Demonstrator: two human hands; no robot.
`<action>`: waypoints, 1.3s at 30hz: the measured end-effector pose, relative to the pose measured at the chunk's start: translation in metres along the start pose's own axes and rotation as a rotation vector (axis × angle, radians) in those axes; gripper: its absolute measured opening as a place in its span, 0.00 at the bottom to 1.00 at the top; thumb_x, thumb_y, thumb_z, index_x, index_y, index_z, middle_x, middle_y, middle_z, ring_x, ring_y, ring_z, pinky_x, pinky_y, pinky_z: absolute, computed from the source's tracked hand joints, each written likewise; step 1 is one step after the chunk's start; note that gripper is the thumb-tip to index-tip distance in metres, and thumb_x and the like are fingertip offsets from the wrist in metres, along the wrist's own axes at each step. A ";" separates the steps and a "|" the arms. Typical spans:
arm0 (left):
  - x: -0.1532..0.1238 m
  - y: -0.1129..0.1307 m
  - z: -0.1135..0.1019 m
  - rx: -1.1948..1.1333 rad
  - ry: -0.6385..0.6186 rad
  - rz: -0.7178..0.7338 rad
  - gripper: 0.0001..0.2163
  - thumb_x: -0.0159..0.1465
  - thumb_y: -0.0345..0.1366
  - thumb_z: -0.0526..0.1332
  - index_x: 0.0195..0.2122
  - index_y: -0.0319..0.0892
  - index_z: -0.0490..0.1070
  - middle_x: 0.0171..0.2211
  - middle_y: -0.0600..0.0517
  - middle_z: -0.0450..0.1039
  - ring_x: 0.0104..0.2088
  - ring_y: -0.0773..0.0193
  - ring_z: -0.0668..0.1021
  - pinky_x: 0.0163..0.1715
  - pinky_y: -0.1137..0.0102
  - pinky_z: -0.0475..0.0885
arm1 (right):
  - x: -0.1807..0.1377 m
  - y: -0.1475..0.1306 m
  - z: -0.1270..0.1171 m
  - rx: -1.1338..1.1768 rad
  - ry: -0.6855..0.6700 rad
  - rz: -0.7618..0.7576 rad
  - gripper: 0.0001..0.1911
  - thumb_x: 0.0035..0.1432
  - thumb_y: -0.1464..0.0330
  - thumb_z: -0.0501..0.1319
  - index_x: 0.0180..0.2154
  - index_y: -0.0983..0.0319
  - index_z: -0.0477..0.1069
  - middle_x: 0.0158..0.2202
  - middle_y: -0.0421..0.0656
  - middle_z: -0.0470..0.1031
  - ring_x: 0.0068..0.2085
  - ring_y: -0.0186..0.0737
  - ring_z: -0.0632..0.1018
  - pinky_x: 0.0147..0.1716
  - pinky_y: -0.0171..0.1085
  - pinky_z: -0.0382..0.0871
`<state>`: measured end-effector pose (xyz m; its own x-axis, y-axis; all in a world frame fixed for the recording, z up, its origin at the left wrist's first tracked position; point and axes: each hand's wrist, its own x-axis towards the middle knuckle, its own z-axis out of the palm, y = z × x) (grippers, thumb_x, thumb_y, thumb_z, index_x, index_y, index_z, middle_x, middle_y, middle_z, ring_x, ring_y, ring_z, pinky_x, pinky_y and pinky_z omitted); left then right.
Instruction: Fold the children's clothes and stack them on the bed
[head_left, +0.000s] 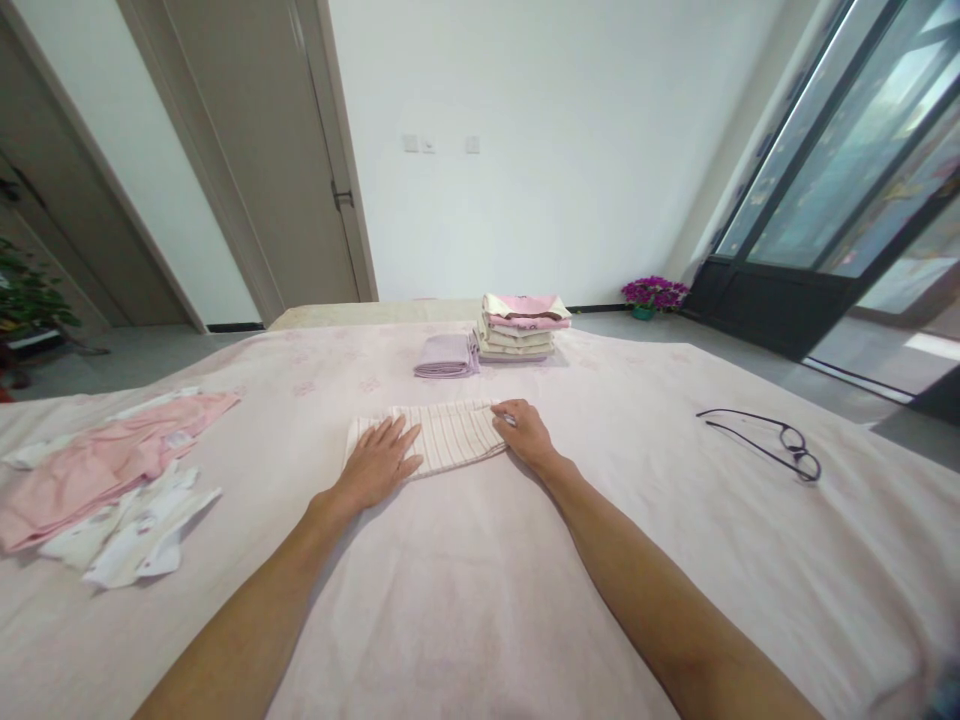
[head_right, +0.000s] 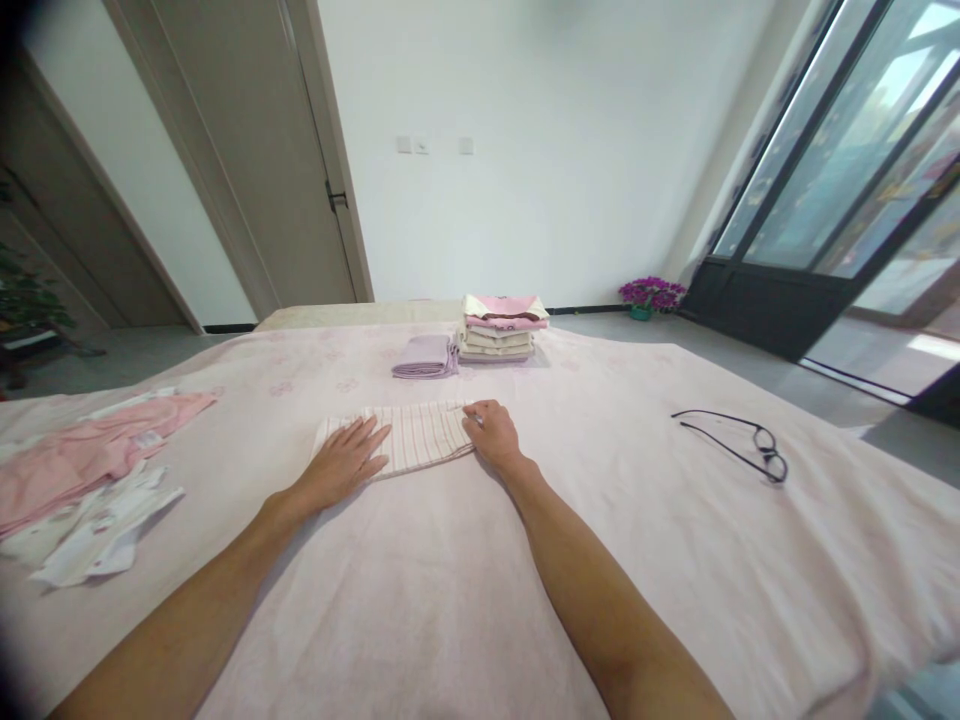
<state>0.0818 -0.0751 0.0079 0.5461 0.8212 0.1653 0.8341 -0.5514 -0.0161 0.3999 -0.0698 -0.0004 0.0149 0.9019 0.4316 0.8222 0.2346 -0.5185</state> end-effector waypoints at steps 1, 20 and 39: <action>0.000 -0.001 0.000 -0.004 0.000 -0.003 0.27 0.72 0.49 0.47 0.69 0.44 0.55 0.70 0.42 0.50 0.70 0.46 0.54 0.65 0.49 0.53 | 0.000 -0.001 -0.002 -0.006 -0.012 0.012 0.16 0.63 0.67 0.56 0.47 0.61 0.78 0.47 0.47 0.77 0.50 0.43 0.75 0.52 0.39 0.64; -0.014 -0.010 0.000 -0.027 -0.014 -0.141 0.30 0.71 0.54 0.45 0.70 0.46 0.54 0.71 0.41 0.48 0.70 0.45 0.53 0.66 0.48 0.47 | -0.016 -0.038 -0.016 -0.329 0.052 -0.203 0.18 0.66 0.66 0.54 0.55 0.61 0.72 0.59 0.49 0.70 0.64 0.49 0.64 0.64 0.50 0.51; -0.027 -0.038 -0.022 -0.097 0.076 -0.662 0.27 0.69 0.47 0.46 0.63 0.37 0.62 0.55 0.37 0.73 0.55 0.47 0.74 0.50 0.59 0.68 | -0.030 -0.079 0.006 -0.358 -0.276 -0.462 0.31 0.71 0.55 0.46 0.67 0.66 0.57 0.68 0.52 0.57 0.70 0.50 0.53 0.68 0.55 0.40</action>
<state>0.0334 -0.0793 0.0255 -0.0875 0.9800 0.1788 0.9784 0.0509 0.2001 0.3312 -0.1133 0.0231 -0.4934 0.8083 0.3213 0.8486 0.5284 -0.0261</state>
